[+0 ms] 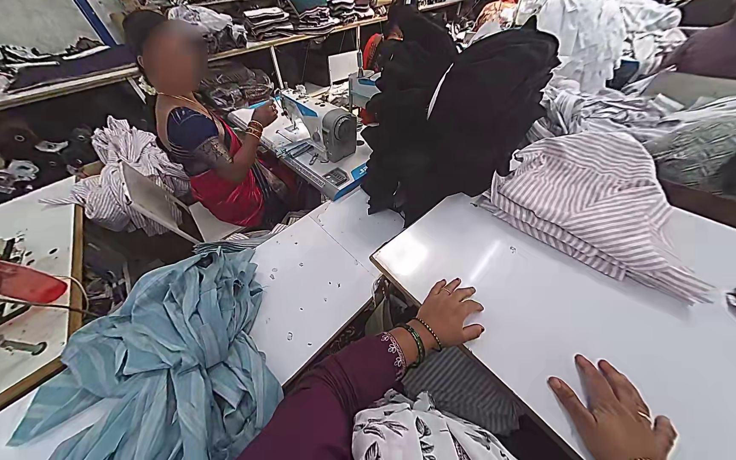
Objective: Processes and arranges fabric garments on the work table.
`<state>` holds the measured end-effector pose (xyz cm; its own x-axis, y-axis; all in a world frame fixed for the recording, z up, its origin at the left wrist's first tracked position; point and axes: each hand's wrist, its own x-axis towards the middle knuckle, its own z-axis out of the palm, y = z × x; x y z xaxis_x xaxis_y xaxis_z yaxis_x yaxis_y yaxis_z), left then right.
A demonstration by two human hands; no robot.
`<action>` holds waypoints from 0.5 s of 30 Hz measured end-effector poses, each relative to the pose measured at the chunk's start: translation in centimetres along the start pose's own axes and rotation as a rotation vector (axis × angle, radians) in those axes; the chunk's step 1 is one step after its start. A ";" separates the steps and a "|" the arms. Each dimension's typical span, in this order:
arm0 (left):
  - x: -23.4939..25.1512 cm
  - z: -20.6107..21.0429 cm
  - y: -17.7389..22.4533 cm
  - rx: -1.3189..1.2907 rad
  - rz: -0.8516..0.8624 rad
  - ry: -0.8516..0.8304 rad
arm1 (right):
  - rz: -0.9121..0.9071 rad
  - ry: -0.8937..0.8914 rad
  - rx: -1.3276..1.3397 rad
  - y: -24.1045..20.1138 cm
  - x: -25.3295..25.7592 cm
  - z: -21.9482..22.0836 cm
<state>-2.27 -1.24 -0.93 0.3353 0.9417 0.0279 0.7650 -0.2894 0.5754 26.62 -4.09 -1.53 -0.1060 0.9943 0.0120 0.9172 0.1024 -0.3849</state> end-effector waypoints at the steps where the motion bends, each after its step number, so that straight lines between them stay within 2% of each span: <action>1: -0.2 0.0 -0.1 -0.004 0.014 0.010 | 0.002 0.004 0.007 0.0 0.0 0.0; 15: -0.5 1.2 -0.5 0.054 0.063 0.087 | 0.009 -0.029 -0.025 0.4 0.5 0.1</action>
<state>-2.14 -1.78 -2.18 0.3365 0.9319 0.1352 0.7732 -0.3554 0.5253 26.84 -3.61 -1.79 -0.1088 0.9939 -0.0185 0.9274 0.0948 -0.3617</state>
